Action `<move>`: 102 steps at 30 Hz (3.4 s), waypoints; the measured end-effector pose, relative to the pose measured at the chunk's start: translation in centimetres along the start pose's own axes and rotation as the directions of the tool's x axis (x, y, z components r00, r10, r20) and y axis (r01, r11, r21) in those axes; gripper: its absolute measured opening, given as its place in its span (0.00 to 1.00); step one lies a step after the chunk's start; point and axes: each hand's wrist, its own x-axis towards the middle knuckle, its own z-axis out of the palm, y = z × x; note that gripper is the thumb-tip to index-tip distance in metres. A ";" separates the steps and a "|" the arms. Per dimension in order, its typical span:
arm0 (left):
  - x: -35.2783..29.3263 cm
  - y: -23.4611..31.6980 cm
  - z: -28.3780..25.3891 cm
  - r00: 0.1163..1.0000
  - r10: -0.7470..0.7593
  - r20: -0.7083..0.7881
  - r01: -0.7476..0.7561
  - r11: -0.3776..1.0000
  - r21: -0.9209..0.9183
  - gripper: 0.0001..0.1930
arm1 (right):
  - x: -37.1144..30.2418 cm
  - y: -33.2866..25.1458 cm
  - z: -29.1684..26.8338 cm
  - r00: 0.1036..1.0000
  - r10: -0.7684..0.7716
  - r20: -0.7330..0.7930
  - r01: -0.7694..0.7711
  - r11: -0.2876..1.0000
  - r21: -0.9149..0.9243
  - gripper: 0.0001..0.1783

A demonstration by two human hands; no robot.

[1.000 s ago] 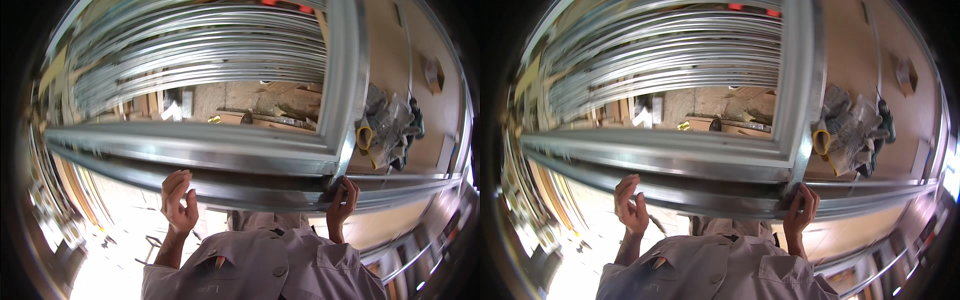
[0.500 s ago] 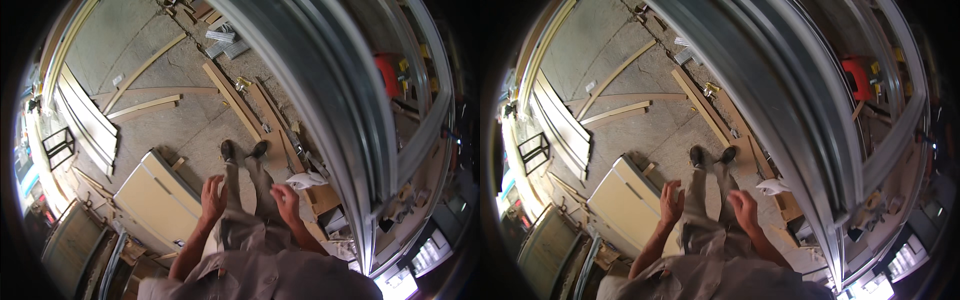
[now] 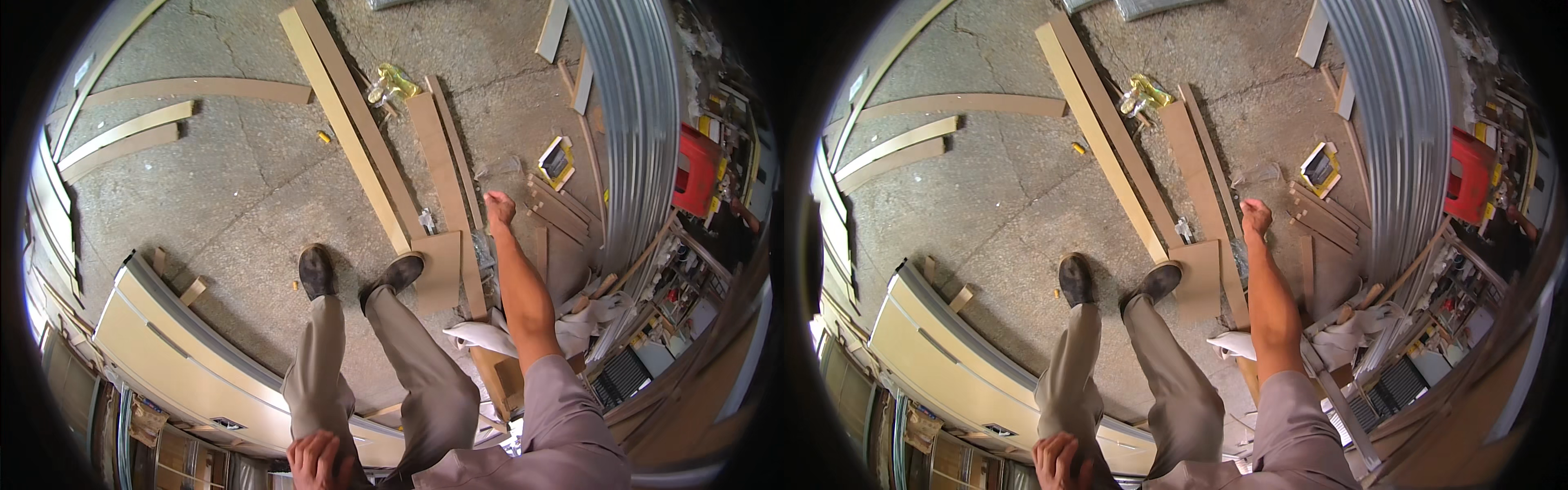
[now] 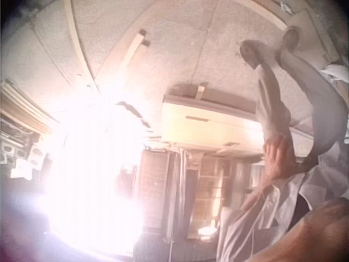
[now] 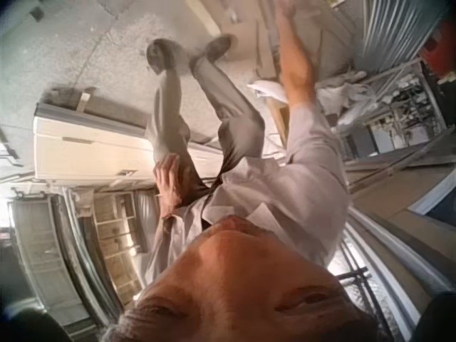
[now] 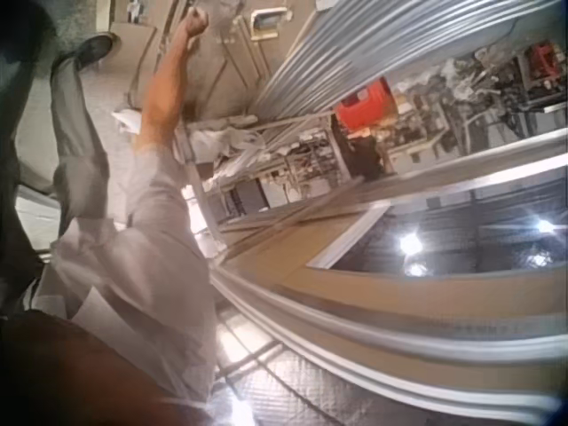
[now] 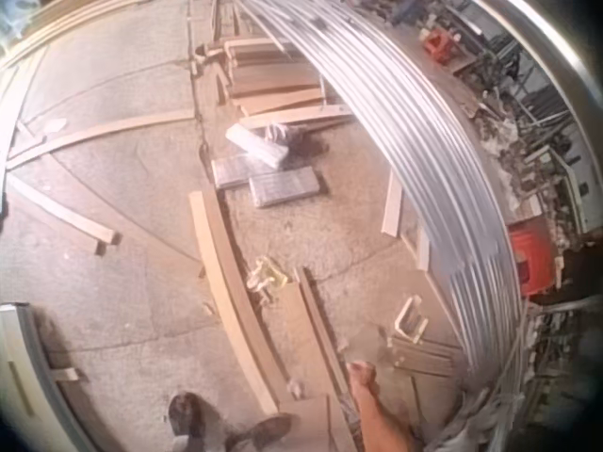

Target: The person assembles a window frame by inserting a white plastic strip into a metal frame. They repeatedly align and press the strip into place along the frame's edge, adjusting their grip and position as needed.

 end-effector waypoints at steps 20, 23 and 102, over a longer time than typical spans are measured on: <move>2.7 0.1 2.5 0.966 0.256 -0.032 -0.256 0.967 0.002 0.21 | -8.7 -4.7 0.2 0.947 0.230 -0.224 -0.236 0.972 0.000 0.12; 1.6 1.3 1.2 0.975 0.223 -0.011 -0.221 0.969 0.107 0.18 | -22.1 -19.0 -1.6 0.975 0.170 0.146 -0.218 0.866 0.449 0.15; 17.3 76.3 -5.3 0.247 0.171 0.954 -0.737 0.672 0.071 0.12 | -30.6 -53.9 -68.8 0.822 0.171 -0.544 0.069 0.917 0.392 0.18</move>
